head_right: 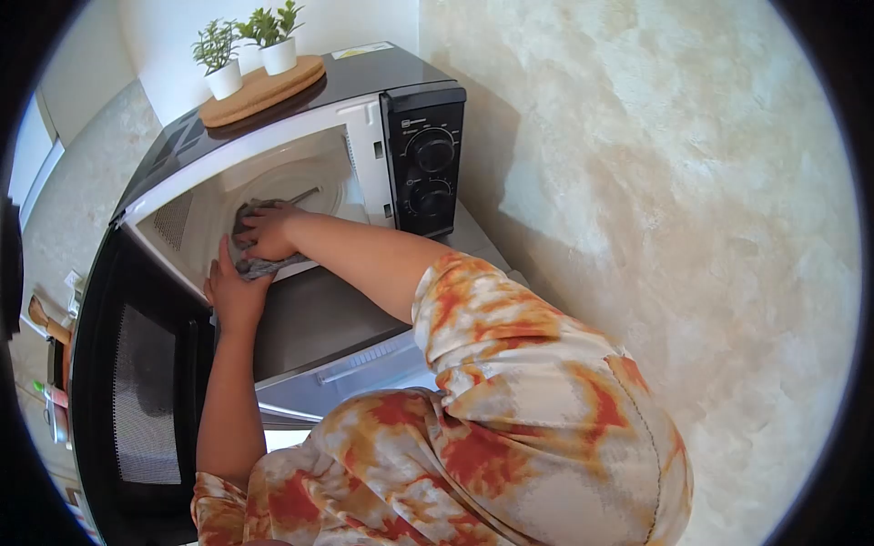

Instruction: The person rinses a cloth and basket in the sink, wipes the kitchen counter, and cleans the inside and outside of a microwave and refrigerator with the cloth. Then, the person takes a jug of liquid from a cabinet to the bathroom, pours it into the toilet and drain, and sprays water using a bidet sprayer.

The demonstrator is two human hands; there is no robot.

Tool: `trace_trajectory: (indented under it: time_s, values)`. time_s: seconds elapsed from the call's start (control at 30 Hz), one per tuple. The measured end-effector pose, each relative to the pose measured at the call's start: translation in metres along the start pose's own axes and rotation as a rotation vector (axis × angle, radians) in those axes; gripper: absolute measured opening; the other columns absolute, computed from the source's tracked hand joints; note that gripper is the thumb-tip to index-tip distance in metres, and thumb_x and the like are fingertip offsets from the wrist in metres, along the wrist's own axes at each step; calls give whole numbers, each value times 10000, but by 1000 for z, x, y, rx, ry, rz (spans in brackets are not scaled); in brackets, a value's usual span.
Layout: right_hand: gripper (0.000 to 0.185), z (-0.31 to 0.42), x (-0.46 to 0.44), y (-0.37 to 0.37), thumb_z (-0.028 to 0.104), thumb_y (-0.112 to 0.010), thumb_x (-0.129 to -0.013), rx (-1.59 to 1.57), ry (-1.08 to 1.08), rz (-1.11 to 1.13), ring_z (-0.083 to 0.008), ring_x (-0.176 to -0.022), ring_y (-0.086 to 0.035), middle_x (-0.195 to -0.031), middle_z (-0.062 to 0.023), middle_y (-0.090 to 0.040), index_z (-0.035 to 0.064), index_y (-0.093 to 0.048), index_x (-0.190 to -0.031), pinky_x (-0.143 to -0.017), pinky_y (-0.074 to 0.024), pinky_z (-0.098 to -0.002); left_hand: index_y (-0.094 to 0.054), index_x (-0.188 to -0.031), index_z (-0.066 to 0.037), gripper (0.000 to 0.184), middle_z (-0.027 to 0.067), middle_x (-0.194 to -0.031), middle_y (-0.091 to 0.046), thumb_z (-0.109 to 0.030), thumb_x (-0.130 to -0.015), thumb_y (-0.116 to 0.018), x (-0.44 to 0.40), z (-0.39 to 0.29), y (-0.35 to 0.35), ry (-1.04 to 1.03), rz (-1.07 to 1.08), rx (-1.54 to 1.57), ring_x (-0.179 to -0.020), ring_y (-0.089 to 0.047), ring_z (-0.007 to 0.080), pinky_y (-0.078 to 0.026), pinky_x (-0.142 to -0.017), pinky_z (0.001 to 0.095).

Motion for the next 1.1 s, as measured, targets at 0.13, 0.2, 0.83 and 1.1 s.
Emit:
trace_trajectory:
  time_s: [0.13,0.2,0.83,1.1]
  values:
    - [574,-36,17,8,518,-321,-917,-27,-234,-44,-266,-1390,-176,-1505,-77,-208,228,-333,-1412,-1113,-139,-456,-436,-1311,-55,849,202,-1307,-472,-570,-678,-672,1,8,-10,-57,25,-183,-1281,-361,353,-216,-1050,511]
    - [553,-67,24,11,435,-337,-927,-17,-612,-118,-274,-1384,-191,-1495,-109,-223,163,-336,-1408,-1111,-142,-462,-453,-1297,-39,842,201,-1319,-462,-587,-689,-650,2,6,-11,-44,22,-180,-1288,-350,353,-205,-1056,509]
    - [334,15,170,22,208,-471,-913,-82,80,-80,-320,-1144,-472,-1212,-172,-507,26,-541,-1185,-978,-371,-392,-619,-1071,-84,295,150,-1204,-547,-146,-782,-636,126,-17,42,-625,34,657,-1082,-532,302,-411,-903,387]
    - [561,17,188,-62,387,-341,-959,38,-280,-154,-313,-1332,-283,-1449,-172,-285,7,-334,-1372,-1100,-221,-397,-598,-1051,-19,204,91,-1048,-601,-18,-859,-528,334,211,61,554,531,991,-910,-576,164,-456,-816,277]
Point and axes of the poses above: each hand's wrist, its own x-axis away from the middle knuckle, its own y-axis out of the back of the hand, z = x × y, the point moved 5 cm from there along -x, towards the middle knuckle
